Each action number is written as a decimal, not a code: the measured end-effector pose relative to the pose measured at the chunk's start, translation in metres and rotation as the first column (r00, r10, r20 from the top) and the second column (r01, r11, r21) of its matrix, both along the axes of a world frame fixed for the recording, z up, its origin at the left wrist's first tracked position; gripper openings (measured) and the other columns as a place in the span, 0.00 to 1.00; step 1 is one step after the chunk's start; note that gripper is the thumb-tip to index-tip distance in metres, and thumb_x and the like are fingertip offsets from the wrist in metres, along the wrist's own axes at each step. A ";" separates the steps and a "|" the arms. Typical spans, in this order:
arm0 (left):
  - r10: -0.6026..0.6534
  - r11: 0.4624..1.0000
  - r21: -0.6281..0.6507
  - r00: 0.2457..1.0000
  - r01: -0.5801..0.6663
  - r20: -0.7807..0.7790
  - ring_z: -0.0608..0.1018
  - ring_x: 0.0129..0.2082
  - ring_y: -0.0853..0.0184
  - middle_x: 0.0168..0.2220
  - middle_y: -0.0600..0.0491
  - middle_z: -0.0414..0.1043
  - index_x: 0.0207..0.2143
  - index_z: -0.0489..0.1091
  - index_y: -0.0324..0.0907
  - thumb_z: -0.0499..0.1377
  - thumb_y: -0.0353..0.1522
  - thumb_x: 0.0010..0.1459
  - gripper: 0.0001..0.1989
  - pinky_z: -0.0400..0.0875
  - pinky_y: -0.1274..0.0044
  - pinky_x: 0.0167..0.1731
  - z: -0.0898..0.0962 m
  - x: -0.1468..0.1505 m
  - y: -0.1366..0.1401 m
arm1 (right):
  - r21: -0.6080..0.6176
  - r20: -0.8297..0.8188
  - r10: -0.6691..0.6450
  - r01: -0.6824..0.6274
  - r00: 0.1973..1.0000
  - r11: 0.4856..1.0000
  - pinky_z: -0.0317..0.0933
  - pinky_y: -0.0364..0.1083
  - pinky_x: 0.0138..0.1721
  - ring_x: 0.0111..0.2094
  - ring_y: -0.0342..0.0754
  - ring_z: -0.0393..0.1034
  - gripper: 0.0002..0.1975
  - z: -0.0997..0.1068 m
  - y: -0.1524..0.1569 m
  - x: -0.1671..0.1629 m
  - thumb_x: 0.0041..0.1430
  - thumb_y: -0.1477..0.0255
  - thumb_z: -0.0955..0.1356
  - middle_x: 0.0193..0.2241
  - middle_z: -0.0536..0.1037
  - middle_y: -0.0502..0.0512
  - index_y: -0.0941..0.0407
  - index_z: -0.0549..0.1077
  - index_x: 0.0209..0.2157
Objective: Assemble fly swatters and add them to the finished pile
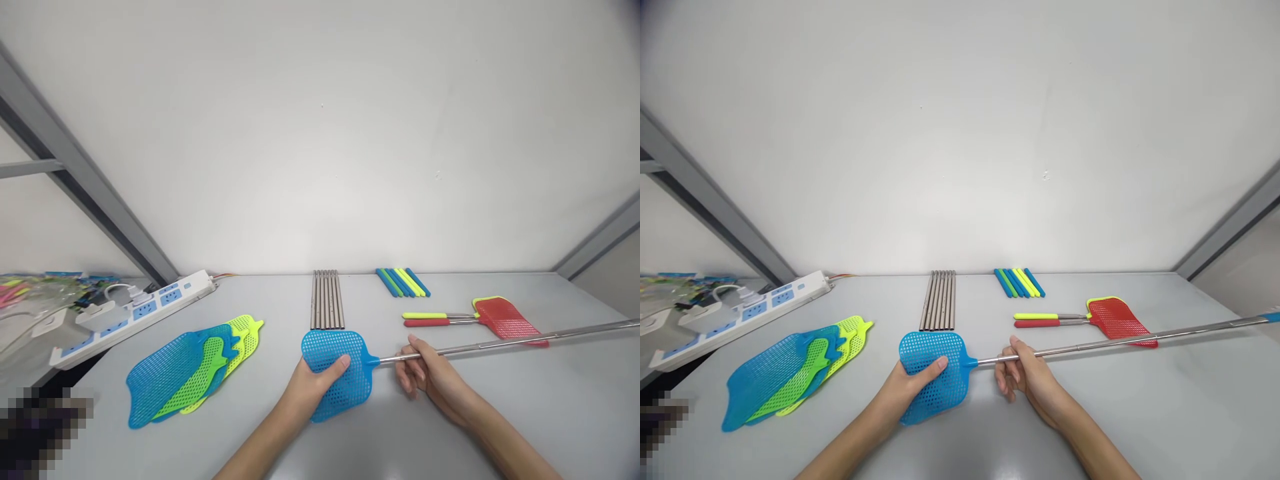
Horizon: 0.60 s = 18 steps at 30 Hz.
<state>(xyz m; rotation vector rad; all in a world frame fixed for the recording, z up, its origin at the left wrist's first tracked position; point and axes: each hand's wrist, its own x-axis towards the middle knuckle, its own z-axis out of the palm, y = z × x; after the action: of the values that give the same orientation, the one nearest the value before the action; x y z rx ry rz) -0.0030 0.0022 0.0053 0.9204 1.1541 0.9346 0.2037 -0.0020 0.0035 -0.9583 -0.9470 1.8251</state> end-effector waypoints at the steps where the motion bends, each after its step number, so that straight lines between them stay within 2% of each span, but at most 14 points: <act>1: -0.005 1.000 0.001 1.000 0.005 -0.004 0.73 0.37 0.60 0.38 0.46 0.72 0.38 0.66 0.38 0.61 0.37 0.41 0.20 0.68 0.70 0.37 -0.001 0.000 0.000 | -0.009 -0.009 0.010 -0.010 1.000 1.000 0.49 0.42 0.18 0.17 0.42 0.56 0.23 -0.001 0.000 0.000 0.54 0.58 0.53 0.14 0.66 0.53 0.56 0.54 0.12; 3: -0.011 1.000 -0.009 1.000 0.011 -0.006 0.74 0.36 0.60 0.37 0.46 0.72 0.38 0.66 0.38 0.61 0.38 0.41 0.20 0.69 0.70 0.35 -0.001 0.000 0.000 | -0.028 -0.030 0.033 -0.034 0.999 0.999 0.48 0.41 0.16 0.16 0.42 0.56 0.23 -0.003 -0.001 -0.001 0.54 0.57 0.53 0.15 0.66 0.53 0.57 0.54 0.13; 7: -0.066 0.993 -0.099 0.998 0.066 -0.006 0.75 0.26 0.59 0.32 0.47 0.73 0.38 0.64 0.39 0.60 0.41 0.41 0.22 0.71 0.69 0.20 -0.001 0.002 -0.001 | -0.047 -0.073 0.064 -0.067 0.995 0.997 0.49 0.40 0.14 0.15 0.41 0.56 0.23 -0.006 -0.002 -0.004 0.55 0.57 0.51 0.15 0.65 0.53 0.57 0.55 0.14; 9: -0.088 0.988 -0.125 0.996 0.086 -0.008 0.75 0.23 0.59 0.30 0.48 0.72 0.39 0.63 0.39 0.59 0.42 0.41 0.23 0.70 0.70 0.16 0.000 0.003 -0.002 | -0.062 -0.075 0.072 -0.077 0.995 0.995 0.49 0.40 0.13 0.15 0.41 0.56 0.23 -0.007 -0.003 -0.005 0.55 0.57 0.52 0.15 0.65 0.53 0.57 0.55 0.14; 13: -0.096 0.987 -0.129 0.995 0.093 -0.017 0.75 0.24 0.59 0.30 0.48 0.72 0.39 0.62 0.38 0.60 0.42 0.41 0.24 0.70 0.71 0.15 0.004 0.004 -0.003 | -0.095 -0.065 0.095 -0.101 0.993 0.990 0.47 0.38 0.11 0.15 0.41 0.56 0.22 -0.007 -0.004 -0.007 0.54 0.57 0.52 0.15 0.64 0.52 0.57 0.56 0.15; 18: -0.109 0.986 -0.127 0.994 0.105 -0.025 0.75 0.24 0.59 0.31 0.48 0.71 0.38 0.62 0.39 0.59 0.42 0.41 0.23 0.70 0.72 0.15 0.006 0.004 -0.003 | -0.083 -0.089 0.124 -0.132 0.988 0.988 0.49 0.39 0.12 0.16 0.42 0.58 0.22 -0.007 -0.005 -0.010 0.55 0.58 0.52 0.15 0.65 0.52 0.57 0.56 0.15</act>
<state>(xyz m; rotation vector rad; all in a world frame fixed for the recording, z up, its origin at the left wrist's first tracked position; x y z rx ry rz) 0.0008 -0.0009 0.0112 0.8886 1.1649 0.7541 0.1942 -0.0068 -0.0039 -0.8839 -0.9004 2.0138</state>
